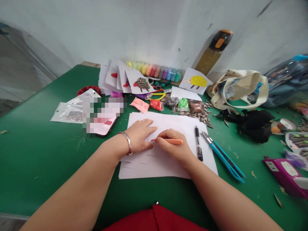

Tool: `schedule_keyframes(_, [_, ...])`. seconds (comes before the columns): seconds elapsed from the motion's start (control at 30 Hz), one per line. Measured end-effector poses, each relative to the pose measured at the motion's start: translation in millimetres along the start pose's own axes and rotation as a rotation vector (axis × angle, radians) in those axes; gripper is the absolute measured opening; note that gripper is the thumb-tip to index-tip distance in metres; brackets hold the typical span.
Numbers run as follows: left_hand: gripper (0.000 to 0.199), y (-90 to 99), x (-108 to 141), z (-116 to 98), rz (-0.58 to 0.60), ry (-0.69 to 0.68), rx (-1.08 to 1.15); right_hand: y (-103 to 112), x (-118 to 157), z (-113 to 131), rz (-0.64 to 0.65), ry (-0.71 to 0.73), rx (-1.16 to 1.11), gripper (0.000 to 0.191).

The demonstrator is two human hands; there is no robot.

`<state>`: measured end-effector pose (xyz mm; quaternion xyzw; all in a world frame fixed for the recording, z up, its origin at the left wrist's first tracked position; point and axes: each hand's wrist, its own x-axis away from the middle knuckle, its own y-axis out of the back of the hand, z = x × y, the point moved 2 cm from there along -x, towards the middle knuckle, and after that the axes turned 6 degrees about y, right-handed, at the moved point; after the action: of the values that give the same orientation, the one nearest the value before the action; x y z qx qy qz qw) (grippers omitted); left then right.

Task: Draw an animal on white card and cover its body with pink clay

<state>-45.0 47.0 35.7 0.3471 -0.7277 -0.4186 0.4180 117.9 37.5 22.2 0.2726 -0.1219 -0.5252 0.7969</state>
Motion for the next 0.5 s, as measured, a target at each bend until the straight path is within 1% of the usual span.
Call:
schedule_keyframes(0.2, [0.032, -0.2, 0.5, -0.2, -0.009, -0.026, -0.016, -0.3, -1.9, 1.6, 0.042, 0.009, 0.043, 0.016])
schedule_keyframes(0.5, [0.042, -1.9, 0.3, 1.0, -0.017, -0.019, -0.016, -0.6, -0.4, -0.5, -0.034, -0.042, 0.039, 0.015])
